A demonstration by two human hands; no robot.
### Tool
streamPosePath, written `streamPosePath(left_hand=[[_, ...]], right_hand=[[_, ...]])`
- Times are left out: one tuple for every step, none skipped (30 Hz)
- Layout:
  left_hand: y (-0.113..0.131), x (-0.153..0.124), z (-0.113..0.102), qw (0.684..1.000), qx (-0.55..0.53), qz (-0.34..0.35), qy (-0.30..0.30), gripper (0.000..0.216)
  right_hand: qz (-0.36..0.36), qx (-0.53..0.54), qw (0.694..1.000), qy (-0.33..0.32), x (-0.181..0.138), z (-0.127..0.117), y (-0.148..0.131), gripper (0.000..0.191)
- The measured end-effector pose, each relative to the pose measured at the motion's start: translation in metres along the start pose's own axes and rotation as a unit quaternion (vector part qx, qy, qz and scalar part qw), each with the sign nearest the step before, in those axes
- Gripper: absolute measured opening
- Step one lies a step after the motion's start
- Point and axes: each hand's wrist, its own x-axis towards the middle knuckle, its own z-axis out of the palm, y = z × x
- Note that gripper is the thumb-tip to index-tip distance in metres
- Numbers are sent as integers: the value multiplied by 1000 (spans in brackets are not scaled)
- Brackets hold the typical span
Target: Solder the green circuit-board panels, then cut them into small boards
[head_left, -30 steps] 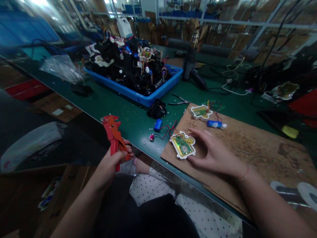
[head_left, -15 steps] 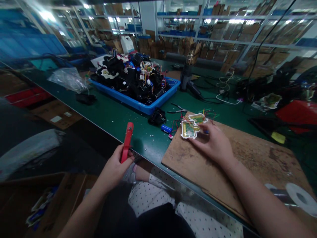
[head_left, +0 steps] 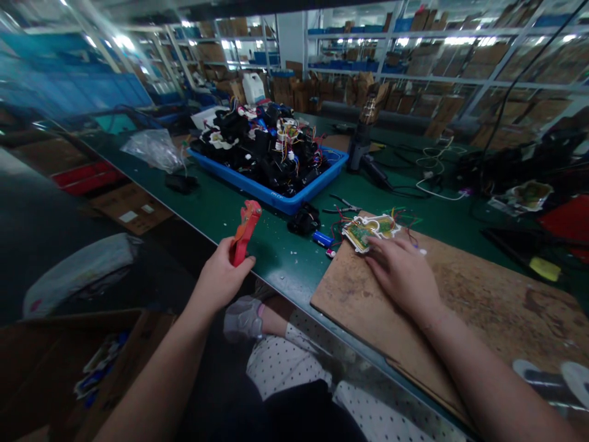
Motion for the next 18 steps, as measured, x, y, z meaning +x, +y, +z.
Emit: streamPosePath(left_hand=[[-1, 3, 0, 1000, 2, 0, 6, 44], [-3, 5, 0, 1000, 2, 1, 8, 44], [-4, 7, 0, 1000, 1, 3, 10, 44], [-6, 7, 0, 1000, 1, 5, 9, 44], [-8, 6, 0, 1000, 2, 6, 7, 44], [-9, 5, 1, 1000, 3, 7, 4, 43], [-11, 4, 1, 1000, 6, 9, 1, 43], [-12, 2, 2, 1000, 11, 10, -2, 43], [-13, 1, 2, 1000, 18, 12, -3, 44], [-14, 1, 2, 1000, 25, 15, -2, 45], [-14, 1, 2, 999, 33, 19, 1, 47], [-15, 3, 2, 999, 40, 26, 5, 49], [-15, 5, 2, 998, 46, 35, 9, 50], [-15, 9, 1, 998, 51, 45, 14, 51], [-15, 13, 1, 997, 55, 55, 21, 51], [-16, 19, 0, 996, 60, 62, 28, 52], [-16, 26, -1, 995, 64, 68, 36, 52], [-17, 32, -3, 994, 69, 71, 45, 53]], right_hand=[[-5, 0, 1000, -6, 0, 1, 1, 35], [-10, 1, 1000, -10, -1, 1, 2, 31], [-17, 5, 1000, -16, -2, 1, 2, 28], [-26, 11, 999, -23, -4, 0, 2, 26], [-35, 19, 999, -31, -6, 0, 2, 24], [-45, 29, 998, -41, -9, -1, 1, 23], [-52, 39, 997, -49, -11, -1, 0, 22], [-56, 47, 996, -55, -13, -2, -1, 21], [-54, 52, 996, -56, -14, -1, -2, 20], [-46, 55, 996, -51, -15, -1, -3, 20], [-33, 55, 997, -43, -15, 0, -3, 20], [-17, 52, 998, -31, -15, 1, -3, 20], [-1, 48, 999, -17, -15, 2, -2, 21], [14, 44, 999, -5, -14, 3, -2, 22], [25, 41, 999, 6, -14, 4, -1, 22], [31, 40, 999, 13, -13, 4, -1, 22], [33, 42, 998, 18, -13, 4, 0, 22], [31, 46, 998, 20, -13, 3, -1, 22]])
